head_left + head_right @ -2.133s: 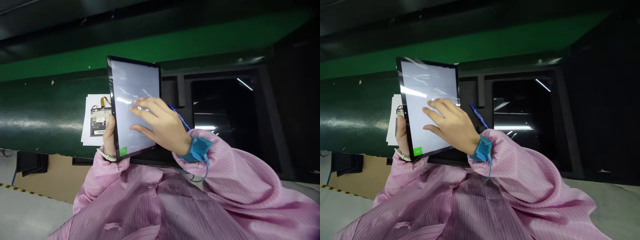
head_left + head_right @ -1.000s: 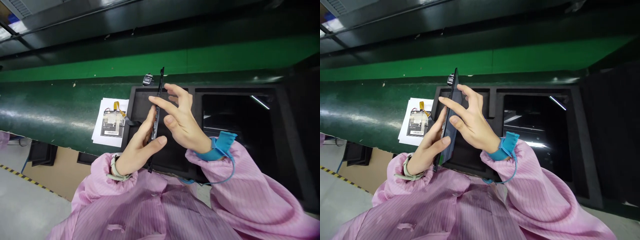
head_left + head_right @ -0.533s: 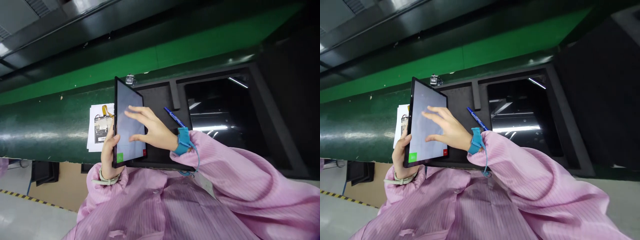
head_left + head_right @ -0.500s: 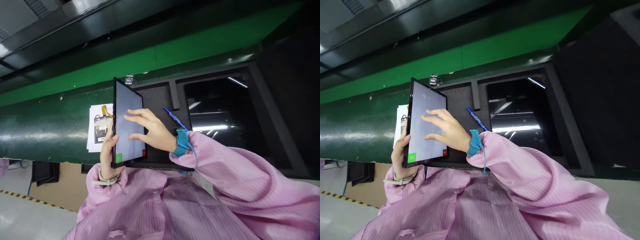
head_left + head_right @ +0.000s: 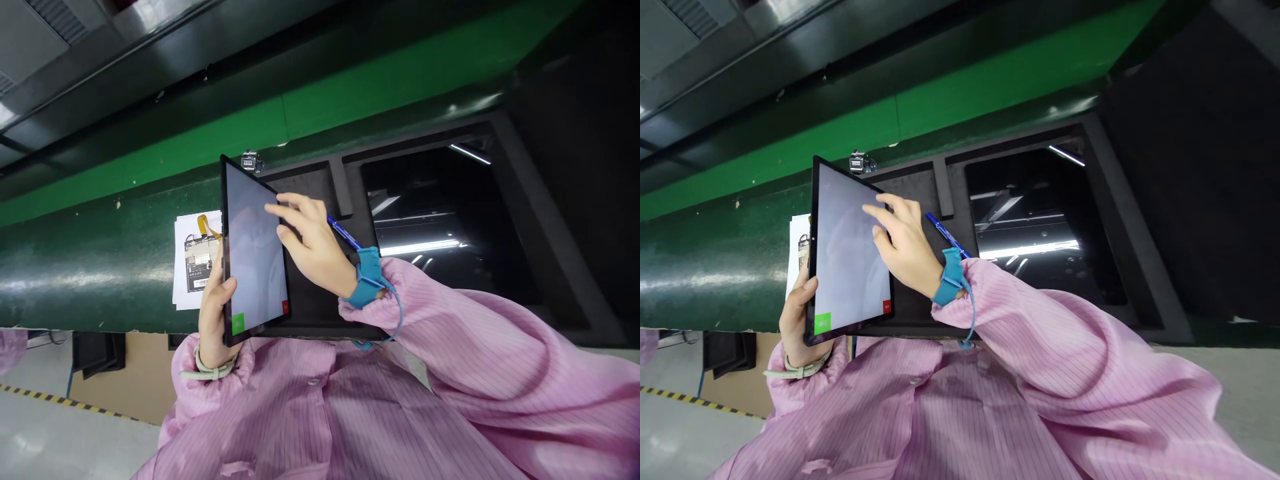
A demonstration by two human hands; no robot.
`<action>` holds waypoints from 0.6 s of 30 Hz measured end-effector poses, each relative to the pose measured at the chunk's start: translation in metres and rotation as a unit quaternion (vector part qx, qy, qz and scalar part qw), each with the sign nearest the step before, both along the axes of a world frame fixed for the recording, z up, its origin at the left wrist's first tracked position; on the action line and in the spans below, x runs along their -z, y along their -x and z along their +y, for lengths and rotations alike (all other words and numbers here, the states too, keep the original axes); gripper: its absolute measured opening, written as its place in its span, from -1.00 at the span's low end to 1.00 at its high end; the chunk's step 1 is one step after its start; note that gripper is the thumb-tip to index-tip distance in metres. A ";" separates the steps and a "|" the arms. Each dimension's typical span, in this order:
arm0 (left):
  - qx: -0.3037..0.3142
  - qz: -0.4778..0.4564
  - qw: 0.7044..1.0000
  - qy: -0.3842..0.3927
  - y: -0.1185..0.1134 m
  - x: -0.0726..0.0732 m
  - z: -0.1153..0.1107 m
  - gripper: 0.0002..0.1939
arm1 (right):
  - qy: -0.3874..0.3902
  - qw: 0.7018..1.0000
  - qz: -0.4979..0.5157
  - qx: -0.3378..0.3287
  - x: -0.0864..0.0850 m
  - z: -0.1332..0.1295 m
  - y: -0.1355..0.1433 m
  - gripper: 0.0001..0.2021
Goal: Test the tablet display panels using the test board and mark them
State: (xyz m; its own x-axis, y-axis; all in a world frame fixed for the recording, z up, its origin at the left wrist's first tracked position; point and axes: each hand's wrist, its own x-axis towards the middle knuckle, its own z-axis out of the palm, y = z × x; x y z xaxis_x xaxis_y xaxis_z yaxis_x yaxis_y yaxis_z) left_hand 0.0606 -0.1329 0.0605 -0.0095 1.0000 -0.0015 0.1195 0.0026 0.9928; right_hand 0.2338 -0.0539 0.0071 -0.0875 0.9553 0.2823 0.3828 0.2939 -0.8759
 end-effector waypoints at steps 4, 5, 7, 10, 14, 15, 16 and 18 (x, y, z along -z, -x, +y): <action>0.022 -0.118 0.991 0.051 -0.023 -0.009 0.000 -0.47 | -0.022 0.998 0.017 -0.047 -0.030 0.003 -0.007 -0.47; 0.030 -0.126 0.990 0.057 -0.028 -0.008 -0.001 -0.44 | -0.025 0.997 0.011 -0.066 -0.036 0.004 -0.009 -0.44; 0.045 -0.109 0.991 0.056 -0.040 -0.004 -0.006 -0.41 | -0.031 0.996 -0.003 -0.088 -0.043 0.004 -0.014 -0.36; 0.093 -0.080 0.992 0.004 -0.050 0.007 -0.013 -0.42 | -0.027 0.995 -0.010 -0.092 -0.042 0.002 -0.021 -0.27; 0.047 0.021 0.986 -0.156 -0.029 0.022 -0.018 -0.52 | 0.028 0.997 -0.021 -0.067 -0.037 -0.005 -0.033 -0.25; -0.007 0.079 0.979 -0.188 -0.016 0.026 -0.019 -0.61 | 0.042 0.997 -0.023 -0.057 -0.037 -0.007 -0.035 -0.25; -0.065 0.155 0.964 -0.206 -0.001 0.030 -0.019 -0.70 | 0.051 0.997 -0.023 -0.044 -0.038 -0.008 -0.037 -0.25; -0.147 0.343 0.908 -0.193 0.031 0.041 -0.018 -0.76 | 0.057 0.998 -0.017 -0.021 -0.040 -0.011 -0.041 -0.24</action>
